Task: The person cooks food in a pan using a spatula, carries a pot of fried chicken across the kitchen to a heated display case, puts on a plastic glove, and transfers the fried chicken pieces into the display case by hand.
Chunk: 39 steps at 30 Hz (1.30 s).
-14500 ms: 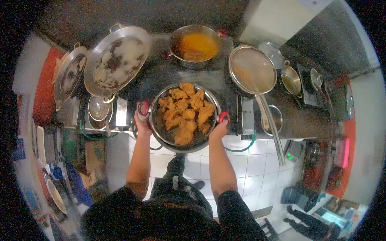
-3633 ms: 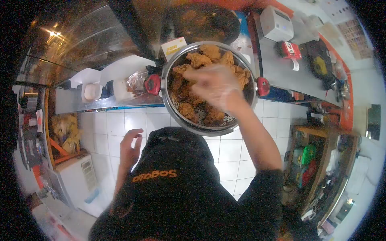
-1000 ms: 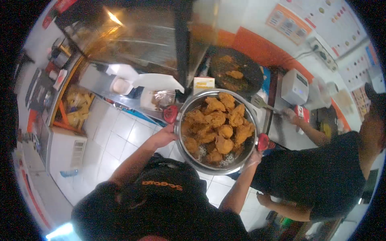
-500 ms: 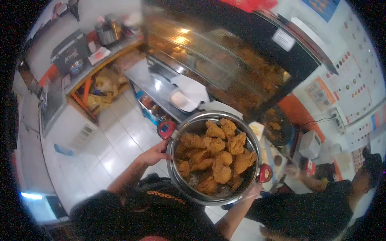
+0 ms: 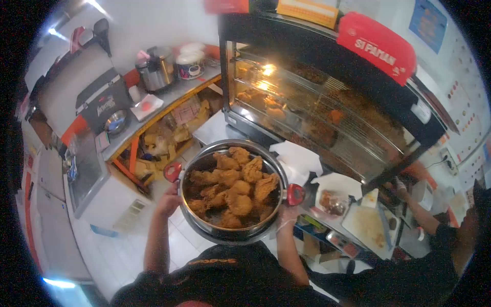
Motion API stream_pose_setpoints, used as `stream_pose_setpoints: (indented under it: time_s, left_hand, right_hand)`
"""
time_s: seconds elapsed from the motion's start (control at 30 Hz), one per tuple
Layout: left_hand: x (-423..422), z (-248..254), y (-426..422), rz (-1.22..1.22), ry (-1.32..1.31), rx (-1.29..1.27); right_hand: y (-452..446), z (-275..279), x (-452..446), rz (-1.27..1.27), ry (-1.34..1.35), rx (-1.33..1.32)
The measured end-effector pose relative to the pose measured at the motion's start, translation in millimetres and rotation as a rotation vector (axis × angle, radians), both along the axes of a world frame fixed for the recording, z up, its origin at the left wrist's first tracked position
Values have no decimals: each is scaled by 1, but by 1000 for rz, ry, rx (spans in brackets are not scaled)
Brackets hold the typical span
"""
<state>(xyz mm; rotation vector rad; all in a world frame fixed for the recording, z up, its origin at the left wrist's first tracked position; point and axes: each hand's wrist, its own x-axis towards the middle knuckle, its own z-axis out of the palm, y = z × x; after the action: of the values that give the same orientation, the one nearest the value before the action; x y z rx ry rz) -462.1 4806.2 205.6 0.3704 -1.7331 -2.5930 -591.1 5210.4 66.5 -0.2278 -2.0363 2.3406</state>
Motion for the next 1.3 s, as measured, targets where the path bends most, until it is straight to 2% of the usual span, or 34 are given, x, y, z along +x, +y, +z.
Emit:
stream_pose_setpoints:
  time_s: [0.07, 0.1, 0.13, 0.2, 0.27, 0.3, 0.33, 0.4, 0.47, 0.53, 0.57, 0.63, 0.7, 0.77, 0.87, 0.9, 0.97, 1.0, 1.03, 1.1, 1.13, 1.2, 1.27, 1.3]
  left_hand:
    - [-13, -1, -34, 25, -74, -26]
    - [-21, -1, -48, 31, -105, -46]
    - [-27, 0, -62, 37, -145, -66]
    - [-39, -10, -90, 30, -208, -113]
    - [-56, -40, -125, 48, -208, -106]
    - [-63, -54, -139, 35, -170, -111]
    - [-69, -48, -143, 25, -155, -135]
    - [-93, -40, -153, -6, -113, -186]
    - [-113, -69, -178, -75, -157, -180]
    - [-141, -82, -185, -105, -167, -131]
    - [-148, -98, -204, -133, -295, -175]
    - [-164, -85, -206, -185, -279, -183]
    - [-186, -69, -209, -264, -264, -205]
    - [-205, -70, -219, -349, -241, -251]
    - [-220, -110, -248, -417, -177, -296]
    - [-224, -120, -259, -423, -278, -302]
    - [-245, -78, -277, -748, -459, -994]
    - [-258, -47, -280, -907, -532, -1348]
    - [-267, -23, -267, -664, -326, -1364]
    - [-280, 22, -211, -173, 66, -1318]
    - [-294, 47, -174, -129, 417, -1252]
    - [-338, 78, -116, -288, 746, -1298]
    - [-383, 80, -68, -103, 1007, -1801]
    - [-409, 61, -53, -62, 1014, -1846]
  right_hand:
    - [-64, 34, -16, -47, -42, -242]
    - [-90, 52, -21, -122, -46, -227]
    - [-99, 1, -38, -108, -121, -108]
    - [-122, -89, -75, -14, -62, -269]
    - [-152, -59, -80, 20, -72, -242]
    - [-161, -58, -84, 17, -85, -256]
    - [-169, -63, -88, 15, -99, -270]
    - [-184, -111, -108, -60, -119, -367]
    - [-183, -168, -117, -90, -122, -77]
    - [-196, -159, -127, -120, -84, 47]
    - [-197, -148, -120, -122, -71, 33]
    - [-211, -90, -106, -175, 3, -15]
    - [-210, -143, -116, -280, -20, 115]
    - [-221, -88, -109, -347, -108, 167]
    - [-204, -143, -114, -385, 12, -874]
    - [-200, -156, -107, -394, -63, -873]
    - [-215, -149, -110, -456, -79, -567]
    - [-214, -150, -114, -473, -73, -719]
    - [-213, -152, -117, -494, -69, -871]
    - [-215, -137, -104, -449, -98, -545]
    - [-216, -128, -102, -411, -145, -398]
    - [-222, -116, -109, -391, -155, -112]
    - [-225, -122, -113, -442, -101, 169]
    - [-220, -137, -114, -442, -96, 123]
